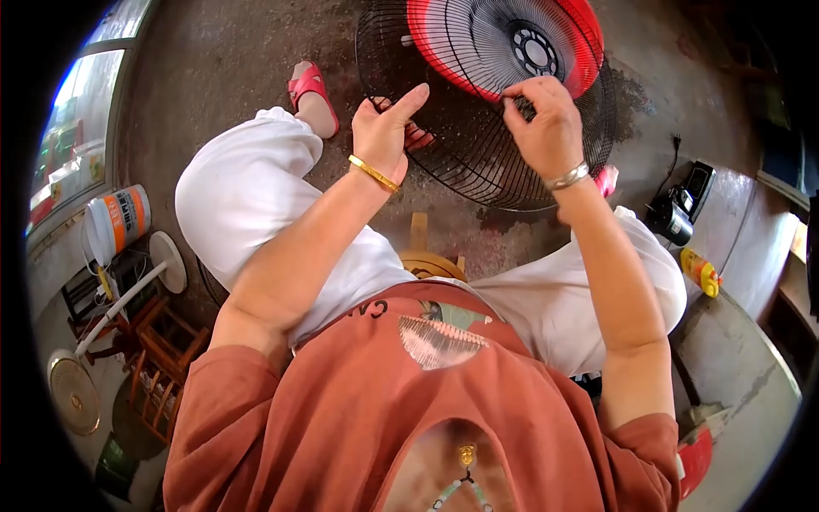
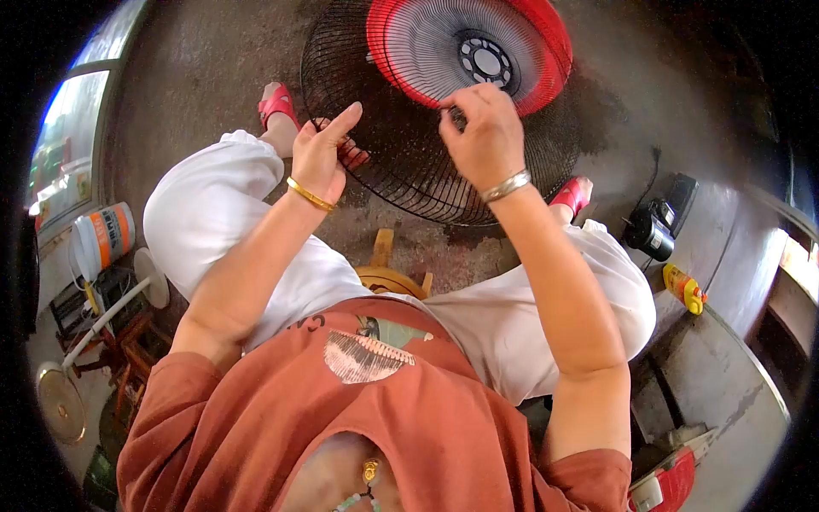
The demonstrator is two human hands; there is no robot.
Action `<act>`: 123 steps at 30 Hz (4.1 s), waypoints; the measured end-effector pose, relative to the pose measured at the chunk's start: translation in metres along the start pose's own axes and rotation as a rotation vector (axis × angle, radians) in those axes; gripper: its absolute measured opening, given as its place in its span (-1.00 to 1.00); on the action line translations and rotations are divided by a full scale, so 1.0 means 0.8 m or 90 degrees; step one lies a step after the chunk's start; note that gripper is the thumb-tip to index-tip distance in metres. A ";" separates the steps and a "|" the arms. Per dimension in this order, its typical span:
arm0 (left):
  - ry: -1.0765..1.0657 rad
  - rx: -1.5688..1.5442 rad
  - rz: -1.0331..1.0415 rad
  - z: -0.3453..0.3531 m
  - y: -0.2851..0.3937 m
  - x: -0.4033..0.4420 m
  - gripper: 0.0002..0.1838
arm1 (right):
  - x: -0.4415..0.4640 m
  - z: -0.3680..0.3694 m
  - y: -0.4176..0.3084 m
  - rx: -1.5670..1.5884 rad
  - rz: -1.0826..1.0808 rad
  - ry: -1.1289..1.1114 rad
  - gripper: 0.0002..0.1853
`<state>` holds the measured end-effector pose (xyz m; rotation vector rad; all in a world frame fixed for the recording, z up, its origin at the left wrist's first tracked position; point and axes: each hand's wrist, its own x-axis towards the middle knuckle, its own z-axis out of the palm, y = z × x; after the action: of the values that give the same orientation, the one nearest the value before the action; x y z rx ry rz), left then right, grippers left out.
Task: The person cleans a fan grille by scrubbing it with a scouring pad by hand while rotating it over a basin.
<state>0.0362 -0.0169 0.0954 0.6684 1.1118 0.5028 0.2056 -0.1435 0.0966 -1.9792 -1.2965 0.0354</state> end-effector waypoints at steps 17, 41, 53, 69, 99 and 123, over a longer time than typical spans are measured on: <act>-0.032 0.059 0.090 0.012 0.011 -0.016 -0.50 | 0.032 -0.015 0.017 0.087 0.294 -0.108 -0.79; -0.025 0.049 0.056 0.014 0.008 -0.023 -0.54 | 0.019 0.006 0.002 0.053 0.099 0.009 -0.90; -0.026 0.052 0.066 0.009 0.009 -0.020 -0.49 | 0.011 0.007 0.019 0.008 0.205 -0.068 -0.84; -0.032 0.075 0.063 0.005 0.016 -0.010 -0.51 | -0.015 -0.010 -0.026 0.146 0.071 -0.068 -0.84; 0.046 0.069 -0.015 -0.006 0.022 0.007 -0.46 | -0.035 -0.027 -0.065 0.248 0.056 -0.294 -0.80; -0.011 0.087 -0.036 -0.024 0.031 0.027 -0.46 | -0.035 -0.020 -0.033 0.147 0.090 -0.134 -0.87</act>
<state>0.0251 0.0193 0.0936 0.7570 1.1532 0.3742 0.1784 -0.1696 0.1135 -1.9003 -1.2180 0.4539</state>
